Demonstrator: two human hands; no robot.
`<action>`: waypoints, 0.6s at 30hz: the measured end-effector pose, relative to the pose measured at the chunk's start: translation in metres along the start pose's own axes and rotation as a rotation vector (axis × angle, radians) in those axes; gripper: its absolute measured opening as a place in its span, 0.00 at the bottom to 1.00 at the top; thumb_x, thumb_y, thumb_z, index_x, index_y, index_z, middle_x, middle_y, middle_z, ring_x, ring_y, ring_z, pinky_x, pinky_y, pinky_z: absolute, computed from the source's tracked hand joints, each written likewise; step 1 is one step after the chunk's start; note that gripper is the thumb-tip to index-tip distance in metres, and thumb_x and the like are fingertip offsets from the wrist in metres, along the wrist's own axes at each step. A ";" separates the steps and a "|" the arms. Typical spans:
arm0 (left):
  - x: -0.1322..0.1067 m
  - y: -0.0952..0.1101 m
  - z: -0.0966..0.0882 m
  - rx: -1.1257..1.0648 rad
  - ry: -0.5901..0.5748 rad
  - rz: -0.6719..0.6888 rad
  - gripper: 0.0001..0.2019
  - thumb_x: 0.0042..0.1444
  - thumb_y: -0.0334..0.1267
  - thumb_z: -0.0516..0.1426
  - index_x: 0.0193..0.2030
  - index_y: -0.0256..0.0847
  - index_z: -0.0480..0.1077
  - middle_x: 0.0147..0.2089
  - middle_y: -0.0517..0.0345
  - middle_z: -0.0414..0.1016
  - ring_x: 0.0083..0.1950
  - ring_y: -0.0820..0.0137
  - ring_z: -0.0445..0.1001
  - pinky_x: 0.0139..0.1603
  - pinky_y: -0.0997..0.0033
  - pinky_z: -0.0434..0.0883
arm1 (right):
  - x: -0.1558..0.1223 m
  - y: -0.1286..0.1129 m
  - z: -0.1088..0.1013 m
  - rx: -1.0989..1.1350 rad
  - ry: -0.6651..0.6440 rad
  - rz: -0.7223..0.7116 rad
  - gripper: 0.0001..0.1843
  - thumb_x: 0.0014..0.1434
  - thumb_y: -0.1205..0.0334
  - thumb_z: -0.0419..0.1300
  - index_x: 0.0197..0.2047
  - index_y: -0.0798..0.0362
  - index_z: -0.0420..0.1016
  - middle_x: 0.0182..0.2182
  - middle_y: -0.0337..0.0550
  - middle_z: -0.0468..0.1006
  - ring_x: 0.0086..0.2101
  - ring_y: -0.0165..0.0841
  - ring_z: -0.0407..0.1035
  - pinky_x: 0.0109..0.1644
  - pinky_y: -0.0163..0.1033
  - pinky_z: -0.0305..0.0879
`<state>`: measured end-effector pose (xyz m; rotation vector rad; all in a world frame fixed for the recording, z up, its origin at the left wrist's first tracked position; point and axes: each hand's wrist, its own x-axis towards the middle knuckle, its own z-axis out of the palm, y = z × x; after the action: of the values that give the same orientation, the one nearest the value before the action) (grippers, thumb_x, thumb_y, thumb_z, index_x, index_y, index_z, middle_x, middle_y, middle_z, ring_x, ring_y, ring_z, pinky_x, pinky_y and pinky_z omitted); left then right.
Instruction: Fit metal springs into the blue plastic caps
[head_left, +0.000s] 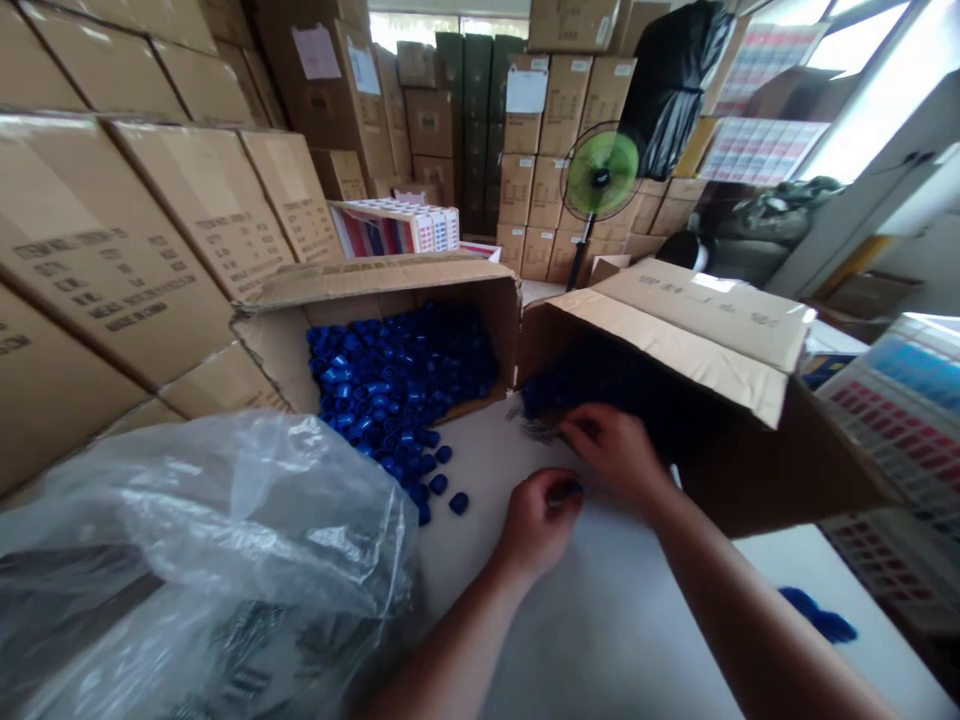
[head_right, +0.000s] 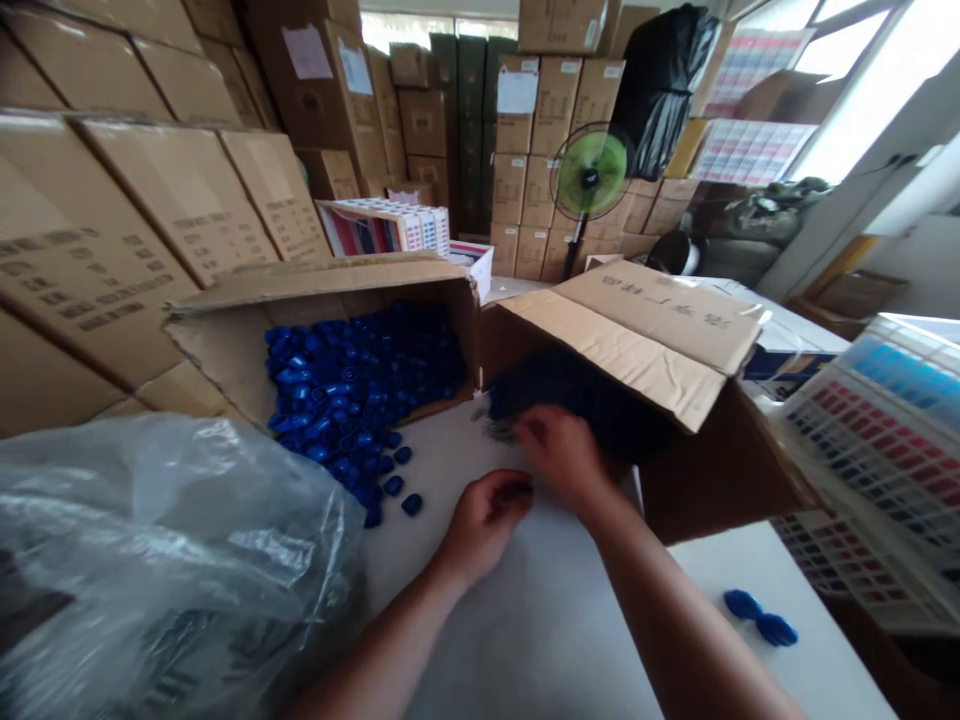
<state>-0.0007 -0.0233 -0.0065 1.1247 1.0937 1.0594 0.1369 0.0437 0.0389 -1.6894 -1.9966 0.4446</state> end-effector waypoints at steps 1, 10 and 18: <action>0.001 0.000 0.000 -0.081 -0.048 -0.067 0.15 0.51 0.40 0.60 0.45 0.36 0.74 0.36 0.51 0.76 0.37 0.69 0.75 0.38 0.70 0.72 | 0.012 -0.006 0.001 -0.077 -0.068 -0.034 0.16 0.61 0.57 0.55 0.48 0.54 0.76 0.43 0.42 0.72 0.42 0.22 0.67 0.46 0.23 0.60; 0.012 -0.003 -0.007 -0.296 0.099 -0.163 0.21 0.39 0.37 0.68 0.43 0.34 0.76 0.33 0.55 0.77 0.29 0.77 0.68 0.32 0.76 0.65 | 0.083 -0.041 0.040 -0.328 -0.337 -0.166 0.17 0.60 0.66 0.53 0.49 0.54 0.77 0.49 0.49 0.69 0.50 0.29 0.66 0.58 0.31 0.60; 0.014 -0.005 -0.007 -0.512 0.208 -0.181 0.22 0.41 0.38 0.67 0.45 0.35 0.76 0.44 0.50 0.78 0.42 0.71 0.74 0.48 0.71 0.70 | 0.091 -0.050 0.048 -0.259 -0.394 -0.196 0.14 0.57 0.62 0.60 0.46 0.56 0.78 0.45 0.47 0.71 0.45 0.25 0.67 0.52 0.25 0.61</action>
<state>-0.0052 -0.0097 -0.0141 0.5077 0.9846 1.2391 0.0585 0.1267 0.0393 -1.6236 -2.5752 0.4964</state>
